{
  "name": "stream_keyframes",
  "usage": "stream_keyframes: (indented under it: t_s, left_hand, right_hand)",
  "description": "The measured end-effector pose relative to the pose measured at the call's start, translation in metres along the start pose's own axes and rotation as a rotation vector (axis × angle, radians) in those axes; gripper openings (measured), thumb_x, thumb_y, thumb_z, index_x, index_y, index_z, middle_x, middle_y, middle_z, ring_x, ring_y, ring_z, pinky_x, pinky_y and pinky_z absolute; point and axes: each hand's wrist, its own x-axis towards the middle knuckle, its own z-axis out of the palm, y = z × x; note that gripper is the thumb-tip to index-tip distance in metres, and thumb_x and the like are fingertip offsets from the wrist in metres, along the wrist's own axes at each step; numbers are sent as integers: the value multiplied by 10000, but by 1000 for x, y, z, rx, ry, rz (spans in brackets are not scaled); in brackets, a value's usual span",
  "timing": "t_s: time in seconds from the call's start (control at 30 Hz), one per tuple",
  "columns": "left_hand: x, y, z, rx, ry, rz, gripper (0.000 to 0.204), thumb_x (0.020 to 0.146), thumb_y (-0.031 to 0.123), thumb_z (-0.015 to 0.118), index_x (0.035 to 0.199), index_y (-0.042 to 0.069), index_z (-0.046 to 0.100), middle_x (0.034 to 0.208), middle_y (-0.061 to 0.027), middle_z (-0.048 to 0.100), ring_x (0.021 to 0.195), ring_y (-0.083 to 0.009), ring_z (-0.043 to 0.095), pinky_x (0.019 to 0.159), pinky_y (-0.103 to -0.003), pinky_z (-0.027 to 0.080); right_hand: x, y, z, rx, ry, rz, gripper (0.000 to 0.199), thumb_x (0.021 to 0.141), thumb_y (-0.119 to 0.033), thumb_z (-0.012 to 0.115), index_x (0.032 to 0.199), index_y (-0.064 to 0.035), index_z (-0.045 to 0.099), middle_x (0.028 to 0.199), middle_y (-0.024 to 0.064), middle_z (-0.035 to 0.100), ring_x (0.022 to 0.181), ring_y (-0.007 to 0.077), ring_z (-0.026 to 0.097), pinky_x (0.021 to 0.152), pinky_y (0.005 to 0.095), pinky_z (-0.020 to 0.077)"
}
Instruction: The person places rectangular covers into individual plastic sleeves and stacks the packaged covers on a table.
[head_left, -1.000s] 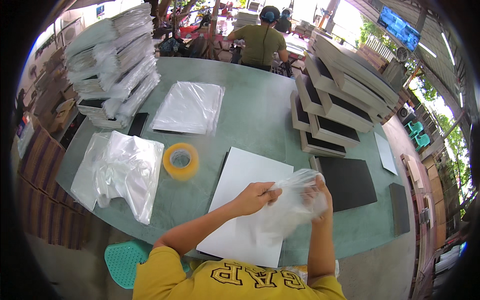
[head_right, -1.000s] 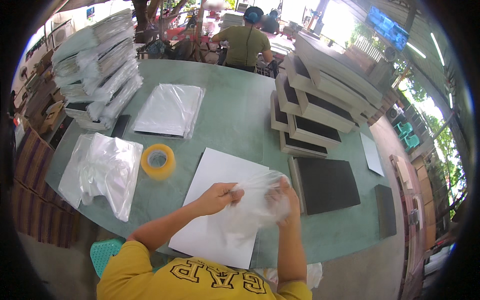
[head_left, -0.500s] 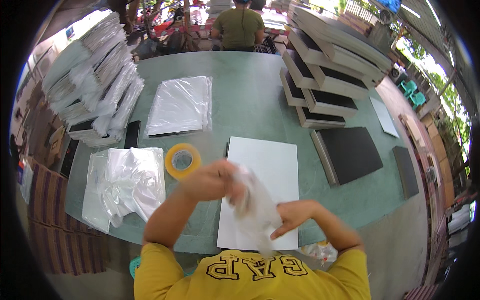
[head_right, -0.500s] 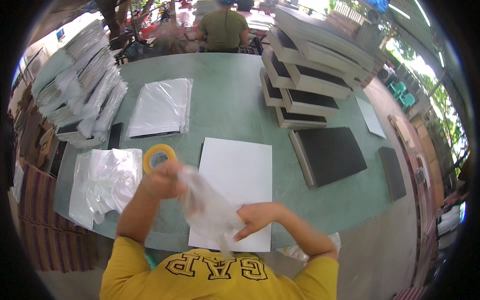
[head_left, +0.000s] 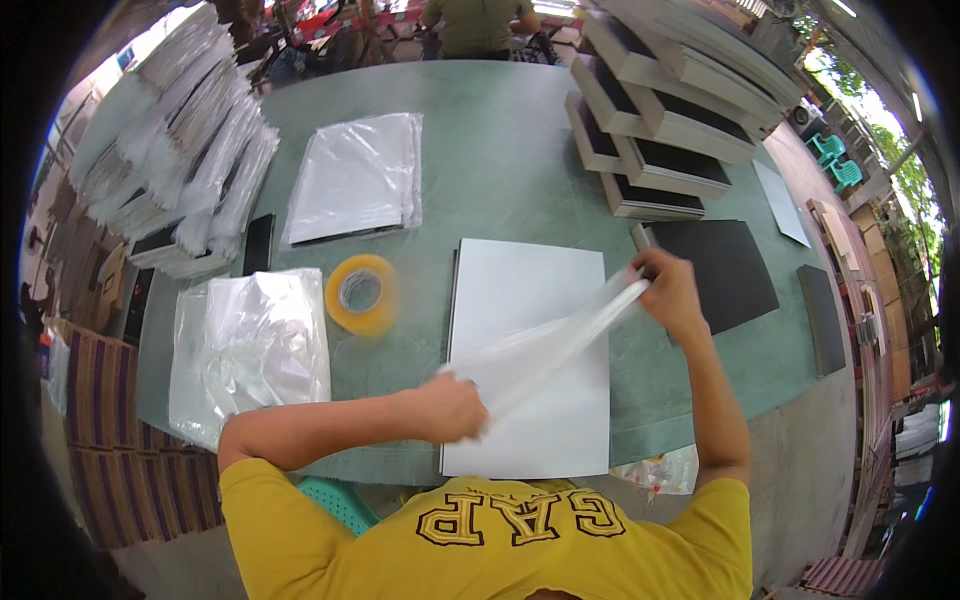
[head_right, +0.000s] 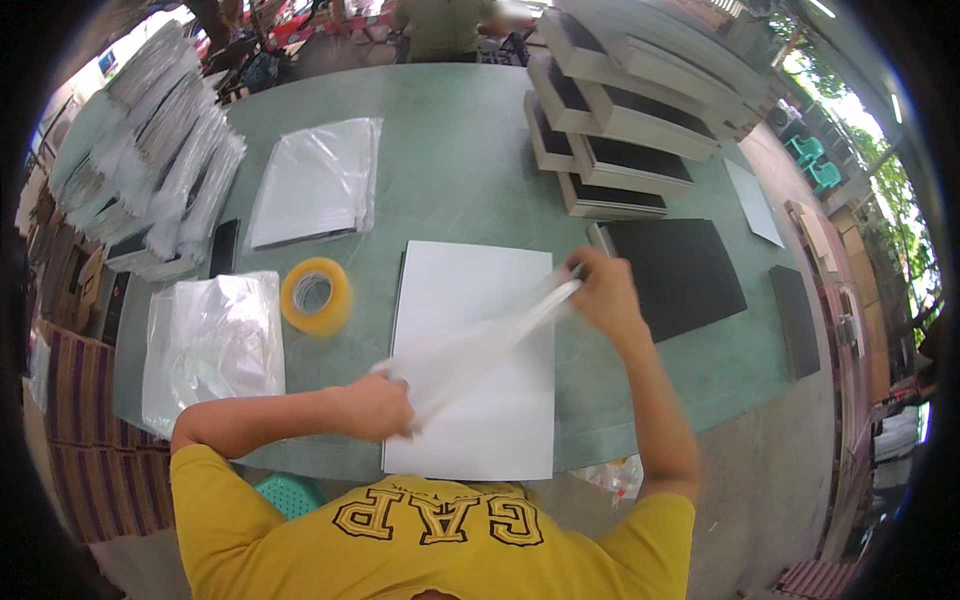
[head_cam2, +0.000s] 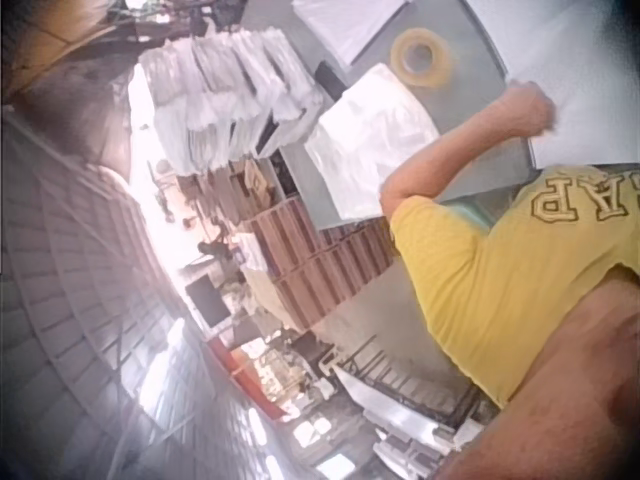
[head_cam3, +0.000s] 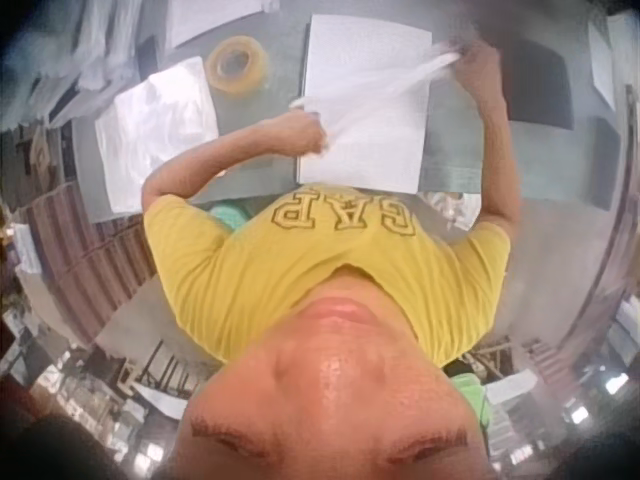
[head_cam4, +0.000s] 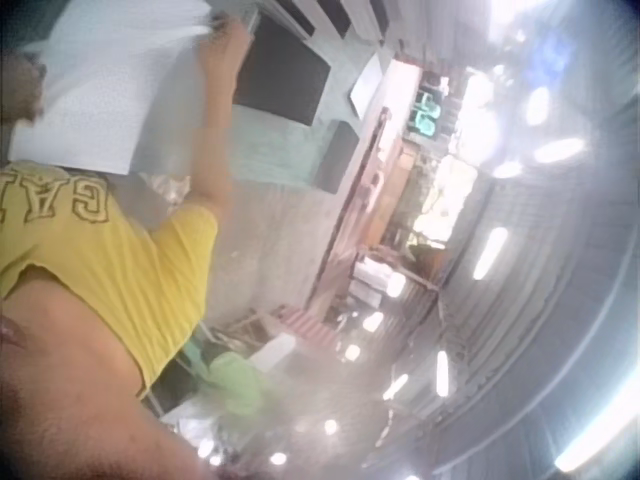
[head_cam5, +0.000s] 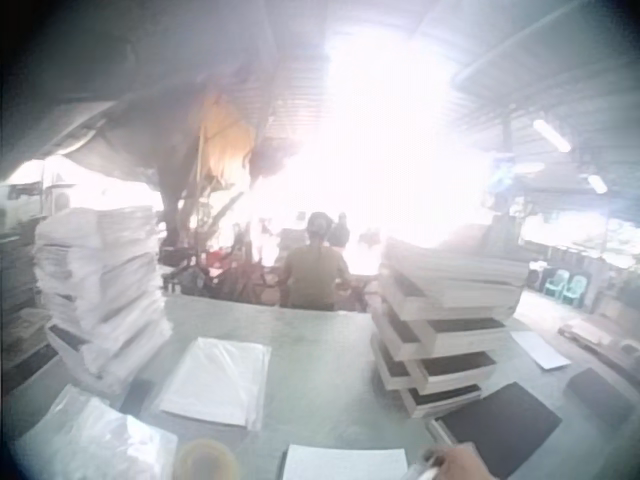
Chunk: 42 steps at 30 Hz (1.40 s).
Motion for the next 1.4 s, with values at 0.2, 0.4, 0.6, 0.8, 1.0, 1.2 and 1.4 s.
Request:
stream_keyframes:
  t_s: [0.2, 0.4, 0.6, 0.8, 1.0, 1.2, 1.4]
  left_hand:
    - [-12, -55, -51, -851, 277, -184, 253, 766, 229, 549, 657, 1, 558, 746, -129, 572, 659, -185, 550, 526, -301, 433]
    - [44, -218, -8, -391, 1396, -1014, 235, 682, -40, 468, 885, 34, 562, 785, -137, 546, 682, -297, 559, 613, -338, 457]
    - [101, -209, -9, -373, 1087, -424, 469, 608, -112, 407, 1025, 45, 553, 1021, -182, 457, 964, -338, 460, 833, -347, 385]
    - [78, -188, -17, -398, 972, -389, 475, 611, -111, 393, 1023, 47, 569, 916, -169, 495, 899, -312, 480, 804, -342, 393]
    - [64, -174, -39, -473, 1119, -358, 380, 632, -82, 439, 959, 28, 599, 917, -152, 526, 814, -276, 517, 756, -323, 418]
    - [46, -184, -69, -1029, 934, -404, 295, 740, -27, 460, 1001, 38, 580, 854, -53, 585, 772, -154, 567, 714, -292, 447]
    - [27, -182, -68, -1914, 1009, 296, 394, 771, 69, 528, 1156, 80, 447, 862, -16, 565, 799, -125, 551, 766, -278, 443]
  right_hand:
    - [1, 87, 60, 23, -8, 97, 216, 675, -48, 605, 887, -25, 575, 737, 80, 595, 583, 154, 543, 544, 276, 446]
    - [17, 21, 108, -57, -143, -182, 333, 617, 69, 478, 924, -28, 565, 930, 128, 573, 854, 301, 541, 745, 373, 433]
    - [58, 122, 97, -40, 90, -106, 438, 582, 129, 393, 962, -2, 565, 974, 165, 546, 919, 324, 519, 817, 344, 399]
    - [56, 112, 89, 148, 103, -96, 454, 567, 134, 394, 952, -4, 593, 911, 154, 572, 861, 281, 554, 764, 292, 424]
    - [61, 99, 57, 189, 139, 23, 455, 576, 116, 443, 979, -28, 600, 823, 130, 611, 739, 204, 591, 687, 270, 454]
    - [65, 76, 12, 1001, -67, 237, 233, 695, 78, 542, 908, 0, 594, 844, 78, 611, 769, 151, 586, 663, 234, 477]
    - [50, 76, 14, 1522, -151, 238, 311, 763, -105, 580, 1043, 6, 502, 930, 90, 586, 808, 183, 590, 747, 305, 495]
